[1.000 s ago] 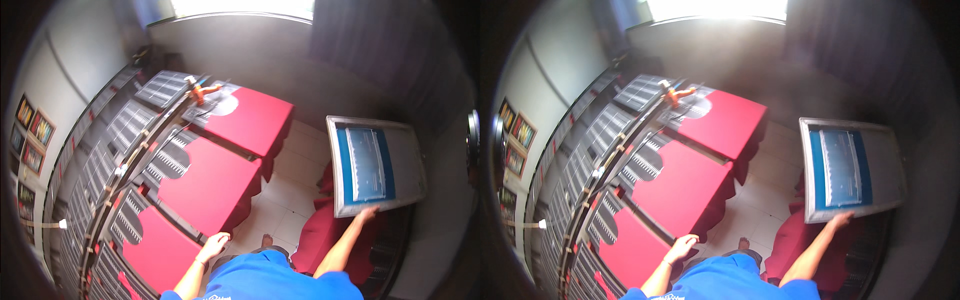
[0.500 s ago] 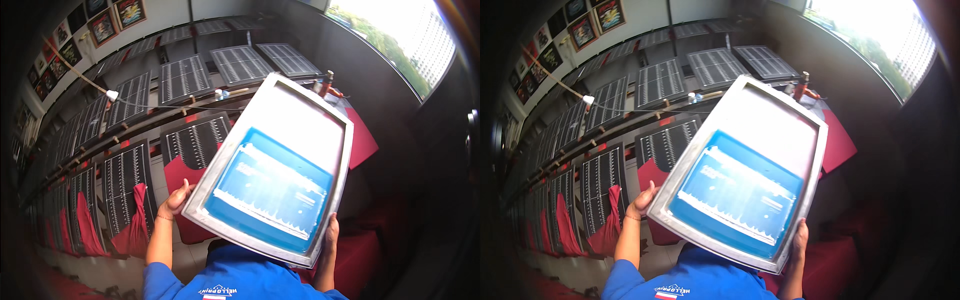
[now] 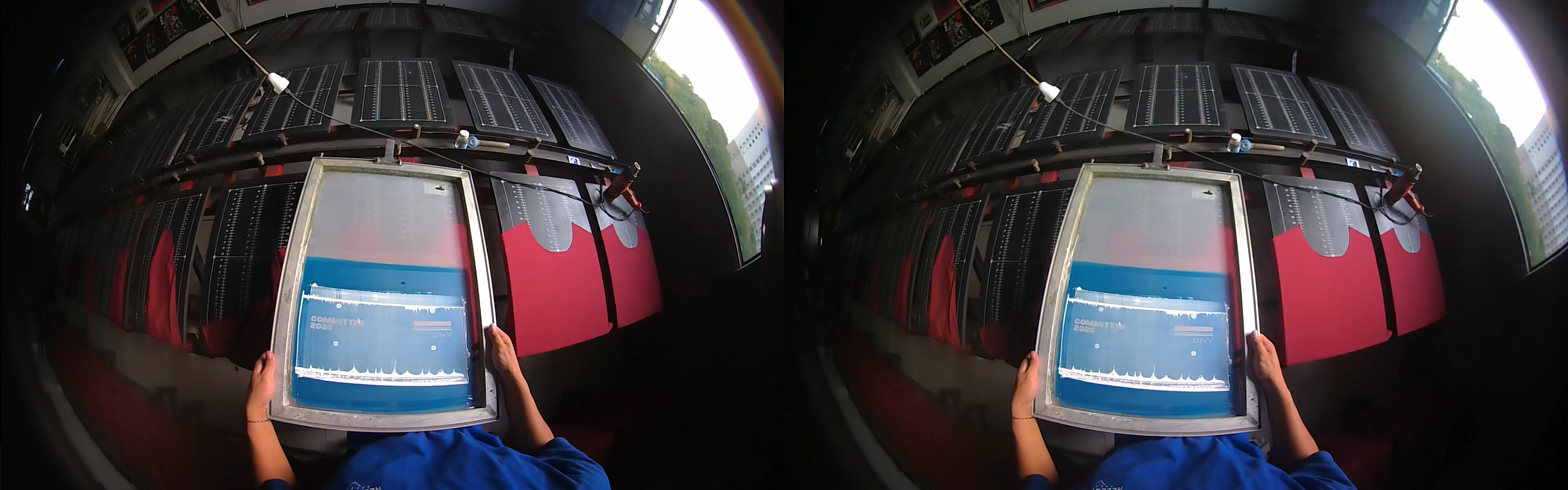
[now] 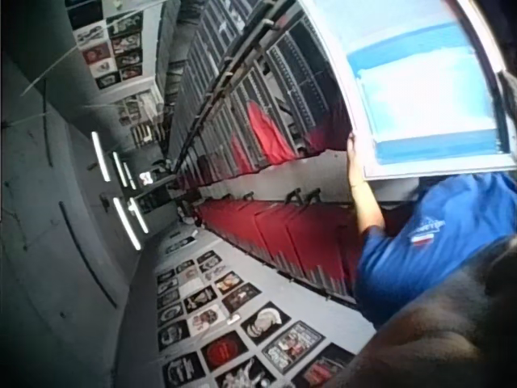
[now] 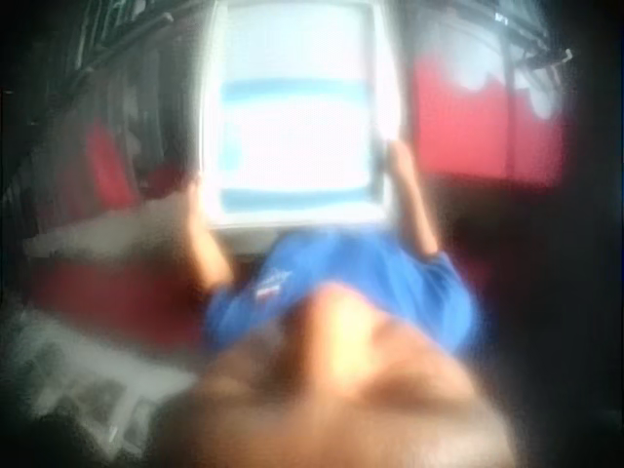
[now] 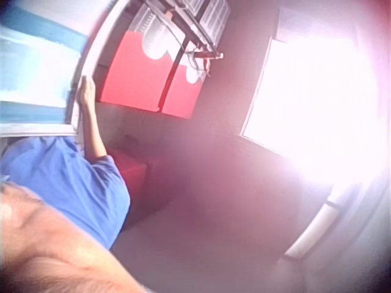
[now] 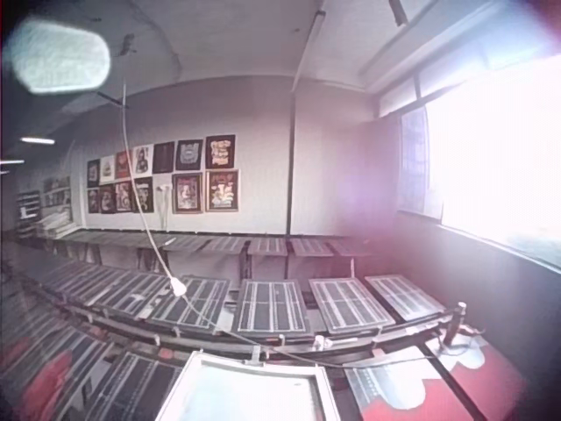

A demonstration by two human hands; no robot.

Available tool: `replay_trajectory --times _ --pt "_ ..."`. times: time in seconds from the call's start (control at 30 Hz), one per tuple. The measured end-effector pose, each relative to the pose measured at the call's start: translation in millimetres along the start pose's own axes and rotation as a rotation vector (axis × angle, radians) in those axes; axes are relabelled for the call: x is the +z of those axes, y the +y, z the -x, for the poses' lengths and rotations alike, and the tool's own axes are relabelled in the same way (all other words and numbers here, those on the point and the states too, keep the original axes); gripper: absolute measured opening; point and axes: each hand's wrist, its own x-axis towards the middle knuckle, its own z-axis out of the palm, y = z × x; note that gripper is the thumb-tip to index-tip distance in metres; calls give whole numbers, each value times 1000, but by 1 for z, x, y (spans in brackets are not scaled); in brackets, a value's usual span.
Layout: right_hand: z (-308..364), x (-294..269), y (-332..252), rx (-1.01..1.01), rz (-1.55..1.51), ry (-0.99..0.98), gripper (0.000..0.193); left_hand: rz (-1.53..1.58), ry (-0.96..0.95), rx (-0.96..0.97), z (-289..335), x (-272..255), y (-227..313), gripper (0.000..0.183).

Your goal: The person places and aligns fabric panels onto individual boards of a screen printing machine, smoothing each panel by hand. The person also retrieves a screen printing frame and holds it over one of the panels.

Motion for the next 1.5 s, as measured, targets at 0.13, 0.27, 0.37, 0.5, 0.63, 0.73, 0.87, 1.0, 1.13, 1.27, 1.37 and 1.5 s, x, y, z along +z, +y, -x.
replay_trajectory --times 0.13,0.27,0.37,0.5,0.63,0.73,0.87,1.0,1.13,1.27,1.37,1.5 --pt "7 -5 -13 45 21 76 40 -20 -69 -34 -15 20 -5 38" --pt "11 3 -25 -10 136 114 42 15 -118 -9 -16 28 -11 37" --pt "0 -14 -14 42 164 114 43 66 -141 37 -22 31 -14 37" --pt "-4 -11 -17 -12 302 126 45 61 -130 11 -25 34 -5 39" --pt "-3 -1 -27 17 328 138 45 34 -135 42 -32 31 -14 41" --pt "-5 -7 -21 14 323 142 46 50 -153 48 -34 28 -13 43" --pt "4 1 -38 57 378 173 46 -14 -125 29 -24 29 8 51" --pt "11 14 -54 83 367 176 48 97 -140 11 -21 21 7 45" --pt "-1 -13 -33 66 344 114 50 -47 -202 105 -18 25 15 37" --pt "-7 -29 -7 -114 256 58 44 31 -210 145 -8 22 3 27" --pt "-4 -45 1 -228 148 5 40 166 -268 262 -17 25 -4 31" --pt "40 12 -63 -342 131 179 40 159 -215 386 -56 35 14 40"
